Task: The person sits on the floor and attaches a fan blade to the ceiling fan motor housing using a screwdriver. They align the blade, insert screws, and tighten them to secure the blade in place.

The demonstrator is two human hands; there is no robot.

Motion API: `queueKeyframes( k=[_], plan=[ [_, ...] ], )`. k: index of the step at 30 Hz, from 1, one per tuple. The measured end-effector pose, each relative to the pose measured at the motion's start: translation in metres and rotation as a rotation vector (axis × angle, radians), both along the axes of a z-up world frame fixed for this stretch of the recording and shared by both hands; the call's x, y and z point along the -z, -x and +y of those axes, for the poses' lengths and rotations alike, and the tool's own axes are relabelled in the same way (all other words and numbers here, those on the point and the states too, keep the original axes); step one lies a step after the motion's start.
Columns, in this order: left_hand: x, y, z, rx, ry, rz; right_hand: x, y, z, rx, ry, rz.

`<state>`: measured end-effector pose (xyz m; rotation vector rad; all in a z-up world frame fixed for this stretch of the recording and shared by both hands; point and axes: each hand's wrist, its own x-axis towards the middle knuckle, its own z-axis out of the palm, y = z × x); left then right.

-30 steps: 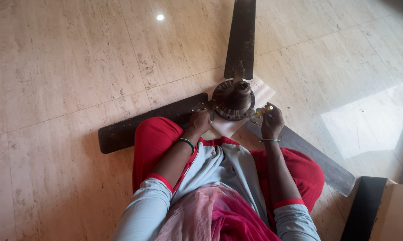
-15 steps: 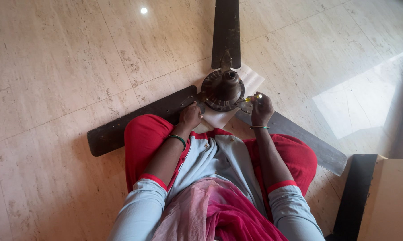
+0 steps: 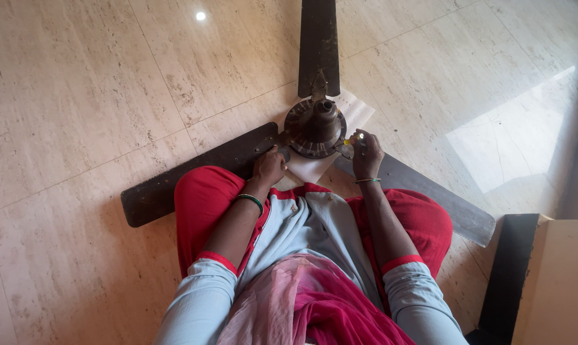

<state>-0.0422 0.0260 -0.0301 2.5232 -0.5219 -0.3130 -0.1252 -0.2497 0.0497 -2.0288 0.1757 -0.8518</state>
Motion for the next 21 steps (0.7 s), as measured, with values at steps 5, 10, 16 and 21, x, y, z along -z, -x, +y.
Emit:
queueKeyframes(
  k=[5,10,16,21],
  plan=[
    [-0.001,0.0,-0.001,-0.001,0.0,0.0,-0.001,-0.001,0.001,-0.018,0.009,0.008],
    [-0.002,0.0,-0.002,0.009,-0.006,-0.02,-0.003,0.001,0.003,-0.087,0.046,0.001],
    [-0.01,0.002,0.0,0.022,0.025,-0.022,-0.007,0.001,0.005,-0.115,0.082,0.025],
    [-0.006,0.001,-0.001,0.028,0.018,-0.032,-0.01,0.003,0.009,-0.083,0.094,0.048]
  ],
)
